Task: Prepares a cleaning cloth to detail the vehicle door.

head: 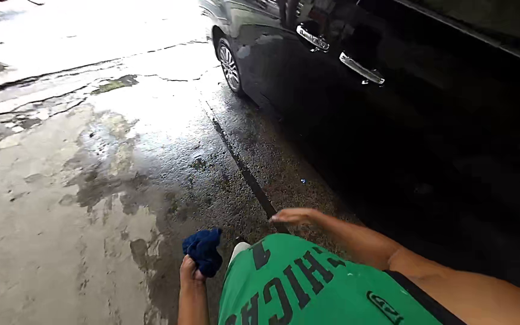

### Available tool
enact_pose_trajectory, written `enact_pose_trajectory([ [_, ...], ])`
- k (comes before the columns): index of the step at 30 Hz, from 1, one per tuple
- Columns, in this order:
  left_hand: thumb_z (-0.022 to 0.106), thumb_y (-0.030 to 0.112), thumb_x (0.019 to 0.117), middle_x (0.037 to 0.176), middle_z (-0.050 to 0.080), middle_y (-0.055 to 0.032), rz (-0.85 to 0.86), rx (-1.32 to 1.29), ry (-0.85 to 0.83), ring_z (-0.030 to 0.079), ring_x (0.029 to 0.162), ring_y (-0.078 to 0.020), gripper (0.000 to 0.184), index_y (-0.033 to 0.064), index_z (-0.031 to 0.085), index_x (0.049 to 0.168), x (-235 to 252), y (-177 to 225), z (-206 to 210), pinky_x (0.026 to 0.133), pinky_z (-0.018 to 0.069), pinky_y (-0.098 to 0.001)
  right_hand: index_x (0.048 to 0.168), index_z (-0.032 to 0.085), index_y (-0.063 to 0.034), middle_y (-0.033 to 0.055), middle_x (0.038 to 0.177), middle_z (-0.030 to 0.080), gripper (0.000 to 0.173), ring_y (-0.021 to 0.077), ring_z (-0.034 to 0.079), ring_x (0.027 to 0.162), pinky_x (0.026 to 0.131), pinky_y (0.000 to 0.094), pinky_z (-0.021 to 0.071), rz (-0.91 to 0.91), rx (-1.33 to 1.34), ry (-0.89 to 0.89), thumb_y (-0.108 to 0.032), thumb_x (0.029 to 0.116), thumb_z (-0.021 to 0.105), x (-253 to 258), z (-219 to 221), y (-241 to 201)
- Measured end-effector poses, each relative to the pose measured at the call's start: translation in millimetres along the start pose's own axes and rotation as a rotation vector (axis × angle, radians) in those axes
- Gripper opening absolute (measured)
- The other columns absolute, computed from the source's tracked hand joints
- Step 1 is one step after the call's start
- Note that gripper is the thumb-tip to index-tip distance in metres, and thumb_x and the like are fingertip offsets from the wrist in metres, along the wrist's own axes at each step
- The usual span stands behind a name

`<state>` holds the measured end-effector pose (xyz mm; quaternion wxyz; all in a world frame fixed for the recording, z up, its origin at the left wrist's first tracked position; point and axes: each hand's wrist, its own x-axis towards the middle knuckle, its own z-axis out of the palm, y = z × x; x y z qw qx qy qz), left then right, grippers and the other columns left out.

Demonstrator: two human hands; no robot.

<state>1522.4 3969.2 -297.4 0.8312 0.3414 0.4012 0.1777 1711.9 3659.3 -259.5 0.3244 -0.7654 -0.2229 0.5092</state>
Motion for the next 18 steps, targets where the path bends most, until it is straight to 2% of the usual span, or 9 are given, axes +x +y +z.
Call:
enact_pose_trajectory([
  [2,0.031,0.018,0.1092,0.074,0.064,0.0003,-0.041,0.090,0.006,0.064,0.066,-0.0078,0.025,0.0105,0.054,0.099,58,21,14,0.057,0.0566,-0.0283,0.140,0.058,0.0003,0.0228,0.141,0.059,0.049,0.0342,0.056,0.132,0.114,0.0532,0.0396,0.010,0.071,0.216,-0.034,0.1123,0.036,28,-56,-30],
  [4,0.040,0.014,0.1075,0.087,0.063,-0.0052,0.004,0.438,0.019,0.062,0.076,-0.0090,0.021,0.0014,0.056,0.110,110,53,47,0.067,0.0547,-0.0291,0.143,0.057,-0.0032,0.0194,0.144,0.058,0.048,0.0303,0.056,0.133,0.113,0.0483,0.0414,0.011,0.168,0.426,-0.034,0.1120,0.037,42,-116,-48],
  [5,0.044,0.013,0.1067,0.100,0.066,-0.0122,0.055,0.677,0.002,0.063,0.090,-0.0136,0.026,-0.0053,0.059,0.116,139,73,69,0.080,0.0538,-0.0327,0.143,0.057,-0.0043,0.0179,0.143,0.060,0.046,0.0280,0.057,0.132,0.113,0.0458,0.0433,-0.003,0.201,0.526,-0.033,0.1117,0.038,41,-148,-58],
  [6,0.047,0.013,0.1076,0.119,0.066,-0.0250,0.110,0.897,-0.060,0.063,0.110,-0.0264,0.034,-0.0130,0.060,0.124,172,94,89,0.098,0.0491,-0.0431,0.142,0.057,-0.0044,0.0172,0.141,0.061,0.044,0.0272,0.059,0.130,0.112,0.0450,0.0449,-0.001,0.226,0.621,-0.031,0.1115,0.039,35,-177,-68],
  [7,0.047,0.014,0.1079,0.127,0.062,-0.0334,0.169,1.082,-0.140,0.059,0.122,-0.0377,0.038,-0.0168,0.058,0.127,207,111,108,0.107,0.0429,-0.0522,0.142,0.058,-0.0042,0.0170,0.140,0.062,0.043,0.0278,0.059,0.129,0.110,0.0463,0.0455,0.019,0.244,0.715,-0.028,0.1114,0.040,25,-202,-78],
  [10,0.054,0.015,0.1017,0.111,0.065,-0.0364,0.457,1.411,-0.267,0.063,0.110,-0.0492,0.032,-0.0136,0.065,0.112,285,146,179,0.097,0.0452,-0.0665,0.137,0.061,-0.0057,0.0156,0.136,0.065,0.041,0.0303,0.062,0.124,0.106,0.0526,0.0484,0.081,0.274,1.041,-0.030,0.1113,0.042,4,-277,-98],
  [12,0.057,0.016,0.0998,0.112,0.065,-0.0371,0.562,1.503,-0.359,0.062,0.112,-0.0524,0.032,-0.0125,0.066,0.113,331,143,233,0.098,0.0444,-0.0702,0.136,0.064,-0.0076,0.0154,0.129,0.067,0.042,0.0290,0.066,0.118,0.102,0.0527,0.0521,0.108,0.268,1.357,-0.036,0.1094,0.046,-19,-329,-88],
  [15,0.055,0.024,0.1040,0.111,0.067,-0.0339,0.452,1.436,-0.424,0.064,0.110,-0.0471,0.038,-0.0111,0.067,0.113,390,113,290,0.097,0.0457,-0.0653,0.140,0.060,-0.0085,0.0160,0.130,0.066,0.047,0.0262,0.067,0.115,0.102,0.0474,0.0540,0.148,0.072,1.736,-0.040,0.1079,0.046,-51,-393,-80],
  [18,0.055,0.029,0.1059,0.114,0.067,-0.0318,0.244,1.354,-0.490,0.064,0.110,-0.0422,0.042,-0.0107,0.065,0.118,427,74,317,0.099,0.0470,-0.0608,0.151,0.049,-0.0132,0.0176,0.152,0.049,0.061,0.0314,0.061,0.125,0.102,0.0499,0.0537,0.397,-0.106,1.867,-0.054,0.1063,0.038,-63,-436,-78],
])
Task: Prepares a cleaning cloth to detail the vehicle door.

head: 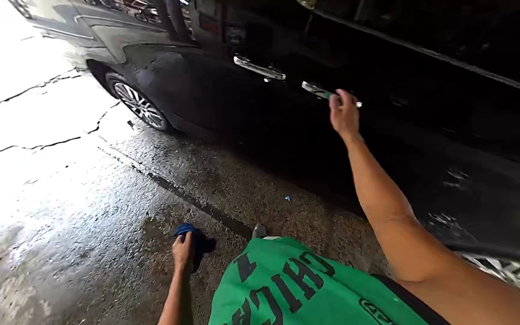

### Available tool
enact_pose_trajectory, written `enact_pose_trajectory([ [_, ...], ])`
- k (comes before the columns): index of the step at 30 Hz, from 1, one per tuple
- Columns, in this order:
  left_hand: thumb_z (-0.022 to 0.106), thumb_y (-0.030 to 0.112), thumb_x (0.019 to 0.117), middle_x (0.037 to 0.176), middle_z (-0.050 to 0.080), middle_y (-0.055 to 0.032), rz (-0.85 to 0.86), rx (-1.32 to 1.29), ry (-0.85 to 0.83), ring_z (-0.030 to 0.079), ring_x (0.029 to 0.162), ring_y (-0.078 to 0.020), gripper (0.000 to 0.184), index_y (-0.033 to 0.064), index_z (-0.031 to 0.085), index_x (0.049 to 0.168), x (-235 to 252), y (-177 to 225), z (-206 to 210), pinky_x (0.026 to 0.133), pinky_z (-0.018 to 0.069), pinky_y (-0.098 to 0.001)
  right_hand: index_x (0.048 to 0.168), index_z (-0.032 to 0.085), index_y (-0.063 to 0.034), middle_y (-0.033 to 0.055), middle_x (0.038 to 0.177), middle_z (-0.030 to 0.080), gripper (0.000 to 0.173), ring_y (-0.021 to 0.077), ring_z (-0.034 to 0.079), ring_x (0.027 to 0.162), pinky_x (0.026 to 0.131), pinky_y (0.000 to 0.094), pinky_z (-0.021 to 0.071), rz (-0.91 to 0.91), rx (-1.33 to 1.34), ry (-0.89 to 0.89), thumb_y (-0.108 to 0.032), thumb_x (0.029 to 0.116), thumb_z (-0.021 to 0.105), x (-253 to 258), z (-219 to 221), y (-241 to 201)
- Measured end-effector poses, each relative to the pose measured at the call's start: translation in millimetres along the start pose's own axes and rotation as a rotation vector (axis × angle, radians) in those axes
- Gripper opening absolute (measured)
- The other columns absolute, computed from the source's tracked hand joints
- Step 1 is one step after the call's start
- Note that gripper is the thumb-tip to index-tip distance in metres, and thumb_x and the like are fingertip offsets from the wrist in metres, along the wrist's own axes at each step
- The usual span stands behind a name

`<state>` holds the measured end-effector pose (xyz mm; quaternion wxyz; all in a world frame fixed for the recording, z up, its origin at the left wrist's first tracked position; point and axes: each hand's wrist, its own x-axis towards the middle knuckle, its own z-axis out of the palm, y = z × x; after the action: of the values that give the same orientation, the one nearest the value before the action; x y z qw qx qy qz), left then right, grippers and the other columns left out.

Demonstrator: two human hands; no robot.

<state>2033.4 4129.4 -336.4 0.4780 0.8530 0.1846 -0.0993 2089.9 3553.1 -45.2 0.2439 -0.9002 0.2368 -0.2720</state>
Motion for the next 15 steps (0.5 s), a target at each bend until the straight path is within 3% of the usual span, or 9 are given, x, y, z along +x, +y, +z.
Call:
enact_pose_trajectory([
  [2,0.057,0.028,0.1053,0.109,0.067,-0.0302,-0.033,-0.057,-0.016,0.065,0.103,-0.0392,0.041,-0.0108,0.066,0.114,26,-3,16,0.095,0.0490,-0.0580,0.153,0.047,-0.0187,0.0197,0.155,0.046,0.070,0.0417,0.059,0.125,0.095,0.0645,0.0514,0.086,-0.174,0.025,-0.064,0.1037,0.029,25,9,-11],
  [5,0.056,0.034,0.1057,0.105,0.066,-0.0296,-0.139,-0.136,-0.022,0.063,0.099,-0.0379,0.047,-0.0118,0.066,0.110,52,-18,18,0.092,0.0477,-0.0572,0.141,0.060,-0.0163,0.0257,0.147,0.051,0.078,0.0527,0.057,0.121,0.087,0.0769,0.0448,0.184,-0.308,-0.008,-0.072,0.1007,0.023,48,31,-21],
  [7,0.056,0.041,0.1048,0.110,0.067,-0.0298,-0.221,-0.195,-0.008,0.063,0.106,-0.0394,0.053,-0.0103,0.067,0.112,77,-33,7,0.095,0.0468,-0.0589,0.135,0.064,-0.0145,0.0267,0.144,0.053,0.081,0.0519,0.059,0.119,0.089,0.0754,0.0450,0.237,-0.372,0.001,-0.075,0.0986,0.023,66,50,-26],
  [11,0.054,0.054,0.1025,0.121,0.067,-0.0288,-0.399,-0.261,0.043,0.062,0.117,-0.0407,0.065,-0.0070,0.068,0.118,125,-61,-27,0.101,0.0462,-0.0617,0.140,0.059,-0.0116,0.0271,0.148,0.049,0.075,0.0500,0.055,0.126,0.096,0.0729,0.0439,0.333,-0.444,-0.007,-0.069,0.1010,0.032,80,69,-35],
  [15,0.064,0.052,0.0985,0.124,0.063,-0.0342,-0.444,-0.132,-0.071,0.059,0.121,-0.0461,0.068,-0.0123,0.065,0.120,187,-85,-60,0.105,0.0439,-0.0627,0.139,0.060,-0.0088,0.0293,0.147,0.050,0.075,0.0508,0.051,0.132,0.099,0.0750,0.0408,0.332,-0.441,-0.031,-0.068,0.1026,0.030,76,66,-31],
])
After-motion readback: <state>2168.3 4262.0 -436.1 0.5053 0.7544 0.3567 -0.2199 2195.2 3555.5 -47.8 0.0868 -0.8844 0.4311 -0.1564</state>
